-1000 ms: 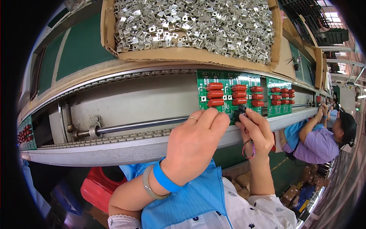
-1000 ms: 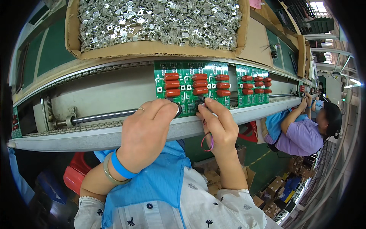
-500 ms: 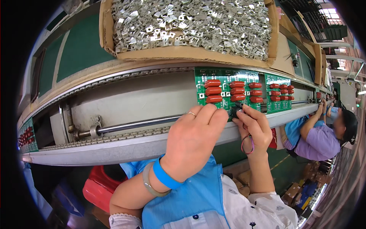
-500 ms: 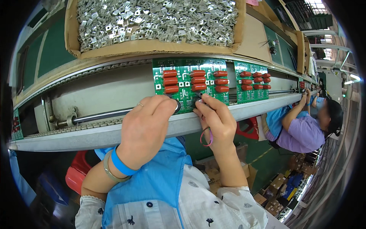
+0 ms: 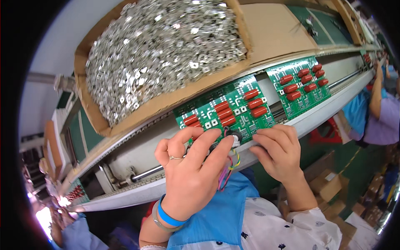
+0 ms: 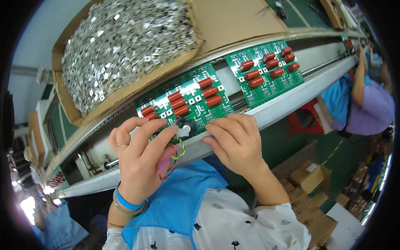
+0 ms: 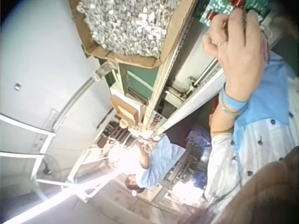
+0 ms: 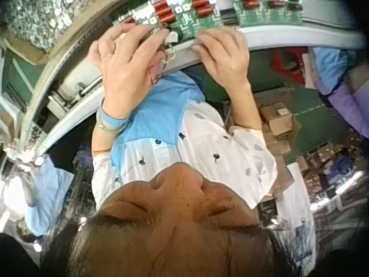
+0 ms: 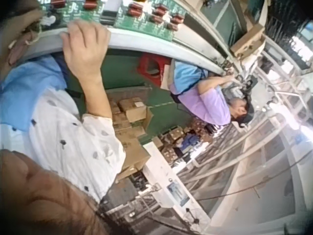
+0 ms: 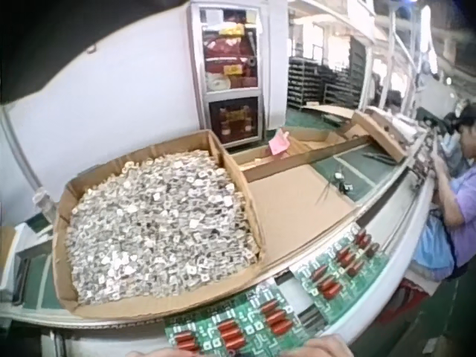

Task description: The person assembles electronic circuit boards on a factory assembly line. They pick small white plastic components from a cardboard box and insert them into slots on the green circuit boards. They also connect a black circular component with multi-colored wires to the board and use pliers to secure the connections.

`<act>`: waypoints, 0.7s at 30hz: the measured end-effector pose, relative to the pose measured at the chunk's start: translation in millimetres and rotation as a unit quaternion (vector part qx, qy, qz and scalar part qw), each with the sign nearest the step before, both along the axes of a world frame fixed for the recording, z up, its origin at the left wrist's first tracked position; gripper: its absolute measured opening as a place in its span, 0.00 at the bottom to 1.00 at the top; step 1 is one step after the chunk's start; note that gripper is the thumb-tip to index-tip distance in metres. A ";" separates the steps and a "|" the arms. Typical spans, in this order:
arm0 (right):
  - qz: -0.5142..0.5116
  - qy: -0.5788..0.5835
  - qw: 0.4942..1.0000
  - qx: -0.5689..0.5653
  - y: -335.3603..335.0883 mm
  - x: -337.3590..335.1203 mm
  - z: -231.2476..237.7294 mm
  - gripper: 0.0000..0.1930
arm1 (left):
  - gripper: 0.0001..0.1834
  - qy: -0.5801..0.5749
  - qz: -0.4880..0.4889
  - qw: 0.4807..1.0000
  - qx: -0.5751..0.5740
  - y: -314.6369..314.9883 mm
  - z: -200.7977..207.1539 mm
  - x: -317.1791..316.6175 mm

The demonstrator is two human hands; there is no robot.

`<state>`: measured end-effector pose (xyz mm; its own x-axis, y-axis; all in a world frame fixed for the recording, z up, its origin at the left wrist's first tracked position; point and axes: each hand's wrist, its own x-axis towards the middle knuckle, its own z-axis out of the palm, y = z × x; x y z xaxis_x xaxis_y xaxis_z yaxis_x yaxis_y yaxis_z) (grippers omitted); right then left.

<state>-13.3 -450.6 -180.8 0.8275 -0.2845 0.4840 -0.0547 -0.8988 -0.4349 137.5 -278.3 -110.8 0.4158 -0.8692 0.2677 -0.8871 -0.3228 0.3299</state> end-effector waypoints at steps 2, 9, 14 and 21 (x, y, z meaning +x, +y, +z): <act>0.019 0.009 1.000 -0.008 -4.8 0.9 -0.6 0.18 | 0.23 -0.003 -0.037 0.999 0.031 -10.7 1.9 4.3; 0.021 -0.003 1.000 -0.019 -8.4 -1.5 -12.6 0.16 | 0.17 -0.069 -0.163 0.973 0.150 -42.9 13.5 23.8; 0.019 -0.015 1.000 -0.013 -9.9 -3.6 -17.9 0.15 | 0.17 -0.090 -0.235 0.945 0.207 -61.5 18.2 32.7; 0.015 -0.036 0.999 -0.004 -12.8 -2.8 -22.0 0.15 | 0.17 -0.119 -0.307 0.917 0.225 -76.5 17.0 36.6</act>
